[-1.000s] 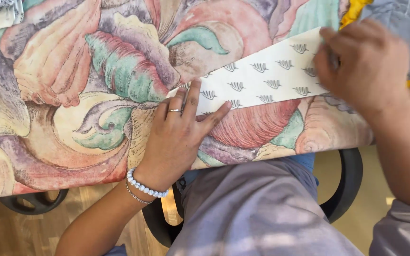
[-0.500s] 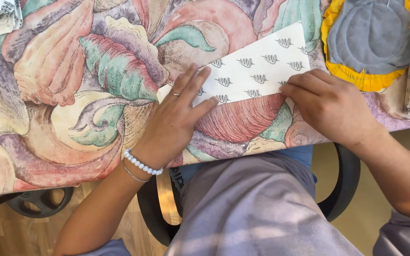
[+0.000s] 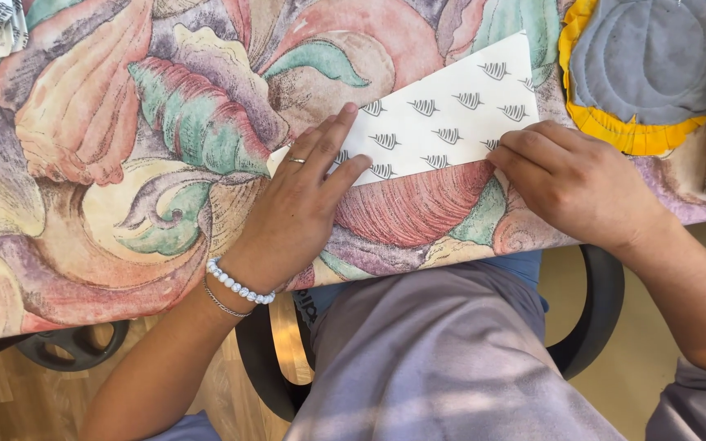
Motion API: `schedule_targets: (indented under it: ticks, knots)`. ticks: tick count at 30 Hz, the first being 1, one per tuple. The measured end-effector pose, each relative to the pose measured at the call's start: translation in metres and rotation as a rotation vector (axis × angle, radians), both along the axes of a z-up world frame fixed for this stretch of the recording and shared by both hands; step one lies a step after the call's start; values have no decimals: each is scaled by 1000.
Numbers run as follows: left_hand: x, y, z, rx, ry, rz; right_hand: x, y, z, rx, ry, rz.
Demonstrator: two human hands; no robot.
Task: Folding printed paper sheets into food packaging sleeves on a table
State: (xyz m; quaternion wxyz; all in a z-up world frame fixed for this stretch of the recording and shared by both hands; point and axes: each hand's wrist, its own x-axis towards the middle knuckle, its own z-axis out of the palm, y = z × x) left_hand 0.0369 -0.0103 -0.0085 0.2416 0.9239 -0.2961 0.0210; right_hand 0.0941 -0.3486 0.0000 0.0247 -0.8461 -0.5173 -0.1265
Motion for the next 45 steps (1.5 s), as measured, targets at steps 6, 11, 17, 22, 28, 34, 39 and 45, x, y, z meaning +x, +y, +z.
schedule_targets:
  ticks: [6,11,17,22,28,34,39,45]
  knots:
    - [3,-1,3,144,3,-7,2,3,4,5,24,-6]
    - [6,-7,3,296,-39,-12,18,27,17,-13,141,-52]
    - [7,-10,1,372,-134,22,42,94,2,-181,-88,-8]
    - [5,-9,1,310,-138,31,56,58,-11,-131,22,-187]
    - [6,-5,3,330,-159,-9,79,-35,-34,-243,-287,-437]
    - [0,-15,5,408,-114,-18,47,13,-1,-198,-265,-320]
    - [-3,-16,5,440,-154,-10,-2,33,11,72,45,53]
    - [-1,-8,5,305,-152,-35,-8,1,-1,10,-13,-24]
